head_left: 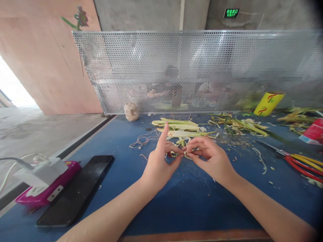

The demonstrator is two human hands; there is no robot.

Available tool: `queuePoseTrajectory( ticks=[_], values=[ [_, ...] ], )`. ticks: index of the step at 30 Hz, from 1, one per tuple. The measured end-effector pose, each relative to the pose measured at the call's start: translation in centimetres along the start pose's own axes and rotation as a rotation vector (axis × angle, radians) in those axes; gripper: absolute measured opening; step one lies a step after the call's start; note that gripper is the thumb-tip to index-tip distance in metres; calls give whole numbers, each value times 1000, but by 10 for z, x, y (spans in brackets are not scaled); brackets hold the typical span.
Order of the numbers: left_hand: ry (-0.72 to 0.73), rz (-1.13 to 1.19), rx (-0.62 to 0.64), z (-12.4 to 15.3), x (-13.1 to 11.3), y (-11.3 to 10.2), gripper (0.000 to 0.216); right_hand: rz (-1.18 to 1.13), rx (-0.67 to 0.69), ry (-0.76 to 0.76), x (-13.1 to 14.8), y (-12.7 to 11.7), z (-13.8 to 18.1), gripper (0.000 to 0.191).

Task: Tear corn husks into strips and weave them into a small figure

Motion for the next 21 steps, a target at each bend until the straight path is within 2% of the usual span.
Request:
queuePoseTrajectory(
  ticks=[5,14,21],
  values=[
    [24,-23,-24,1,0,-2,84,48,24,-16,1,1,-1,24],
    [53,-88,-11,3,-6,0,77,-27,19,-26,-1,2,-1,28],
    [-54,-18,72,0,6,5,76,59,39,-5,-3,1,-1,26]
  ],
)
Point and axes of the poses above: each hand's wrist, its own z-axis away from the middle knuckle, its own y-axis out of the palm, x = y × z, the point moved 8 cm from there along -z, towards the middle knuckle, and after that the axes turned 13 degrees about x, right-handed, at the moved point
